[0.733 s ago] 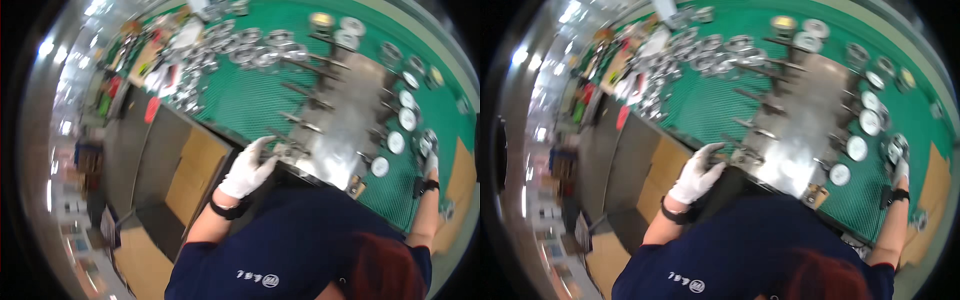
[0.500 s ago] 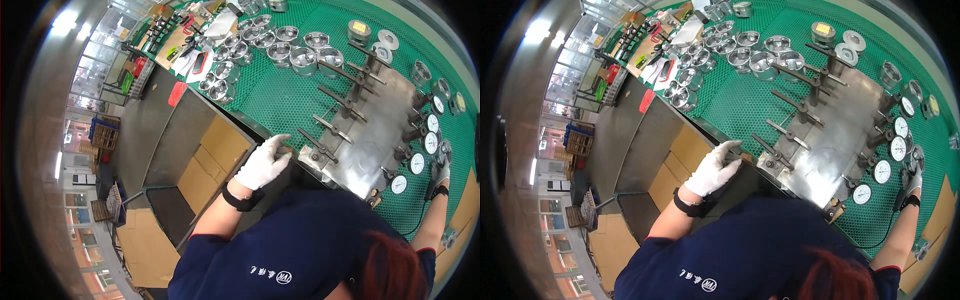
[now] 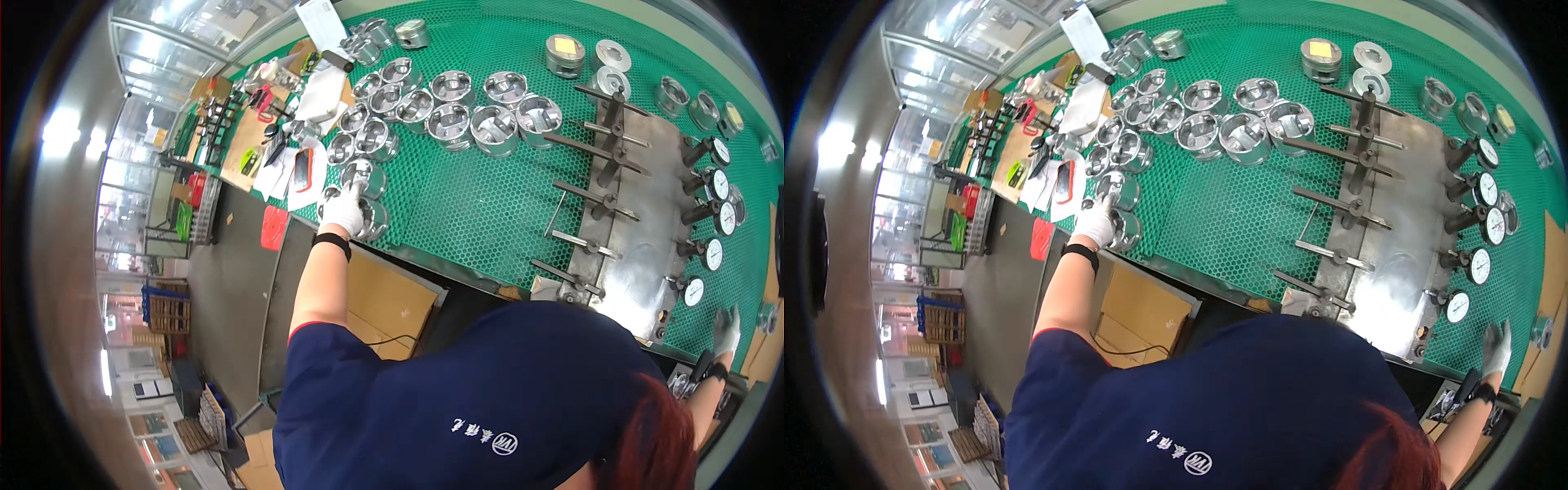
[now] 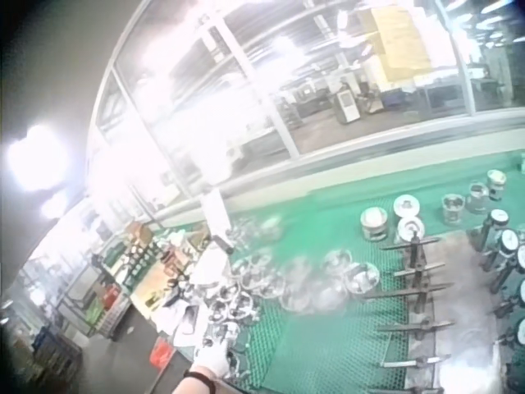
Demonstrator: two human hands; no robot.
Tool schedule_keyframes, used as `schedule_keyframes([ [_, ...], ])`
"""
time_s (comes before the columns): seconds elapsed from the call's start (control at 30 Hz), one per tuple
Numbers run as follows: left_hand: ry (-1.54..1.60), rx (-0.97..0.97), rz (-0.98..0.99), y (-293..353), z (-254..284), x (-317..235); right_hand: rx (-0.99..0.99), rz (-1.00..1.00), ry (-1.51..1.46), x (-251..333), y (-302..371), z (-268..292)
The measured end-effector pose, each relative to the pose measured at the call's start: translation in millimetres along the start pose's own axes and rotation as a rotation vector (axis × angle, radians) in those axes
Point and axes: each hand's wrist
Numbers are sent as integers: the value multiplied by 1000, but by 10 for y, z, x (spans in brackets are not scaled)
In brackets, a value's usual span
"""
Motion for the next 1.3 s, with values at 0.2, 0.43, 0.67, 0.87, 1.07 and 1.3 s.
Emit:
schedule_keyframes([
  [0.2,225,64,-52,-377,-320,123,-473,-345,-296,-235,1412,515],
  [0.43,146,55,-43,-318,-6,103,-476,-284,-256,-536,1813,123],
  [0.67,371,-75,-307,141,258,-654,-276,-116,-90,-111,1202,-336],
  [0.87,369,5,-419,443,774,-2056,-214,-80,88,507,1165,-1115],
  [1.07,367,176,-594,538,687,-2604,-190,-62,175,703,1359,-1357],
  [1.3,685,-155,-321,-489,1096,-1134,-324,-186,61,-340,1849,-583],
])
Point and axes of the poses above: each hand's wrist, its own y-axis away from the middle knuckle, its own z-axis out of the back of the hand, x = y × z, and after that the axes turned 1 degree about y, right-handed
